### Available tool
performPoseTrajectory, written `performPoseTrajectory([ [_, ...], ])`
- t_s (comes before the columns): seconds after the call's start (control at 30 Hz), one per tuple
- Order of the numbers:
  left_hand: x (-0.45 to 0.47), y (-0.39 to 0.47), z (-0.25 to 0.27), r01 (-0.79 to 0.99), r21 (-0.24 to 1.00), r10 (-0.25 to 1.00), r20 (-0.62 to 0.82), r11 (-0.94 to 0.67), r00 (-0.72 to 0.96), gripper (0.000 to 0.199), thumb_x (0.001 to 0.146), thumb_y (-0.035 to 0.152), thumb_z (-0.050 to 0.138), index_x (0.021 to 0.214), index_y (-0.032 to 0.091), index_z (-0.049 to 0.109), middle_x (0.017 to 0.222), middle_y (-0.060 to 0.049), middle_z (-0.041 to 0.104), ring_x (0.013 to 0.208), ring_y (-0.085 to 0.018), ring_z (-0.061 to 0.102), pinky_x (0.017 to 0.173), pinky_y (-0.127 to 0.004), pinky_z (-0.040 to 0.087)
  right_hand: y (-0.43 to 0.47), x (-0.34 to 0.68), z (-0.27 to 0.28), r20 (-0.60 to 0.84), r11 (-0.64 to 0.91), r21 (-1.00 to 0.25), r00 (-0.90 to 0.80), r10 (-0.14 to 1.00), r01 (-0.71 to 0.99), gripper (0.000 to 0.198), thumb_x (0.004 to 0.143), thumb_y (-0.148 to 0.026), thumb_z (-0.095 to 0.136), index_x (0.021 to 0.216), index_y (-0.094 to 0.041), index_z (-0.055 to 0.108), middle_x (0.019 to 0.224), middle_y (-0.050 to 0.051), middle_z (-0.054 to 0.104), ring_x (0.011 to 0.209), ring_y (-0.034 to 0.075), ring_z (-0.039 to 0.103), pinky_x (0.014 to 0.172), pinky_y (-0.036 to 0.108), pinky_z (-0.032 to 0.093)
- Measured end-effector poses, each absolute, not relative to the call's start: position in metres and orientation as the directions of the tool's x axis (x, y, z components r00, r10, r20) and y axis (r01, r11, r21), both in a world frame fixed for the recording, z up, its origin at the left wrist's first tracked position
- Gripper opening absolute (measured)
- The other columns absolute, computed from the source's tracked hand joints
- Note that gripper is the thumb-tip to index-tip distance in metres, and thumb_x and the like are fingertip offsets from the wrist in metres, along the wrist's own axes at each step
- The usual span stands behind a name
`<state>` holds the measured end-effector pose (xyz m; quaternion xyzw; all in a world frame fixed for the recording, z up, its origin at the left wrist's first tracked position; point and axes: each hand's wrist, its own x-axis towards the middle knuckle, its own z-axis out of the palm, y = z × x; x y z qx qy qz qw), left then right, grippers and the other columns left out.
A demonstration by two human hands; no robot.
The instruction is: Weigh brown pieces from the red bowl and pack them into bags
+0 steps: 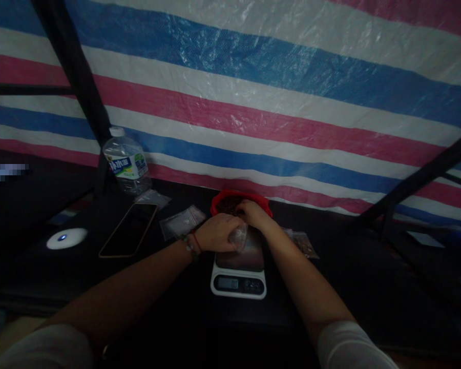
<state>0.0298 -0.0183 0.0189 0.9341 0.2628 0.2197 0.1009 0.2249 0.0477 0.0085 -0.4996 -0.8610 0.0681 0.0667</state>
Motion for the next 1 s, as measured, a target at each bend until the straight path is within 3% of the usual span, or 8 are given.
performPoseTrajectory([
  [0.13, 0.030, -0.019, 0.019, 0.508, 0.287, 0.582, 0.328, -0.812, 0.744, 0.037, 0.073, 0.042, 0.070, 0.097, 0.015, 0.062, 0.093, -0.010, 0.070, 0.091, -0.028, 0.067, 0.083, -0.039, 0.051, 0.047, 0.223, 0.010, 0.043, 0.473, -0.173, -0.473, 0.880, 0.864, 0.025, 0.084, -0.012, 0.060, 0.105, -0.015, 0.074, 0.107, 0.011, 0.071, 0.103, 0.022, 0.062, 0.093, 0.029, 0.043],
  [0.27, 0.022, -0.012, 0.013, 0.509, 0.379, 0.634, 0.432, -0.773, 0.641, 0.034, 0.071, 0.034, 0.070, 0.099, 0.017, 0.059, 0.097, -0.009, 0.068, 0.091, -0.025, 0.066, 0.083, -0.037, 0.052, 0.046, 0.224, 0.013, 0.083, 0.445, -0.193, -0.437, 0.896, 0.875, 0.025, 0.084, -0.011, 0.059, 0.104, -0.015, 0.074, 0.106, 0.011, 0.072, 0.102, 0.021, 0.063, 0.093, 0.028, 0.043],
  [0.47, 0.008, 0.011, 0.002, 0.543, 0.569, 0.758, 0.615, -0.617, 0.218, 0.040, 0.069, 0.029, 0.071, 0.101, 0.020, 0.050, 0.097, -0.005, 0.064, 0.089, -0.021, 0.066, 0.081, -0.035, 0.055, 0.044, 0.225, 0.014, 0.181, 0.485, -0.242, -0.452, 0.874, 0.841, 0.028, 0.089, -0.019, 0.059, 0.115, -0.016, 0.070, 0.118, 0.012, 0.067, 0.111, 0.021, 0.059, 0.099, 0.031, 0.041],
  [0.63, 0.002, 0.025, 0.002, 0.512, 0.685, 0.783, 0.621, -0.518, -0.038, 0.036, 0.073, 0.029, 0.068, 0.100, 0.023, 0.045, 0.094, -0.003, 0.064, 0.085, -0.019, 0.066, 0.080, -0.036, 0.055, 0.044, 0.215, 0.017, 0.166, 0.516, -0.284, -0.488, 0.857, 0.808, 0.040, 0.087, -0.026, 0.063, 0.127, -0.018, 0.063, 0.128, 0.012, 0.060, 0.118, 0.023, 0.054, 0.104, 0.036, 0.039],
  [0.73, -0.001, 0.029, 0.001, 0.500, 0.692, 0.794, 0.607, -0.521, -0.013, 0.034, 0.073, 0.027, 0.066, 0.100, 0.021, 0.046, 0.096, -0.004, 0.064, 0.087, -0.019, 0.065, 0.081, -0.035, 0.054, 0.050, 0.201, 0.016, 0.114, 0.534, -0.268, -0.524, 0.844, 0.802, 0.043, 0.088, -0.030, 0.063, 0.130, -0.022, 0.061, 0.131, 0.010, 0.059, 0.120, 0.024, 0.053, 0.104, 0.038, 0.038],
  [0.9, -0.008, 0.029, 0.000, 0.532, 0.607, 0.803, 0.509, -0.590, 0.311, 0.035, 0.070, 0.031, 0.067, 0.097, 0.020, 0.048, 0.092, -0.005, 0.063, 0.082, -0.020, 0.065, 0.073, -0.033, 0.052, 0.061, 0.184, 0.012, 0.034, 0.563, -0.193, -0.568, 0.822, 0.804, 0.035, 0.085, -0.027, 0.065, 0.119, -0.019, 0.067, 0.126, 0.012, 0.061, 0.116, 0.025, 0.055, 0.101, 0.037, 0.039],
  [1.0, -0.010, 0.029, 0.002, 0.587, 0.532, 0.791, 0.451, -0.610, 0.413, 0.033, 0.071, 0.033, 0.065, 0.095, 0.020, 0.046, 0.088, -0.005, 0.061, 0.078, -0.021, 0.064, 0.070, -0.033, 0.050, 0.063, 0.181, 0.013, 0.039, 0.604, -0.173, -0.607, 0.794, 0.778, 0.029, 0.086, -0.021, 0.062, 0.113, -0.015, 0.069, 0.118, 0.013, 0.064, 0.109, 0.024, 0.058, 0.097, 0.035, 0.041],
])
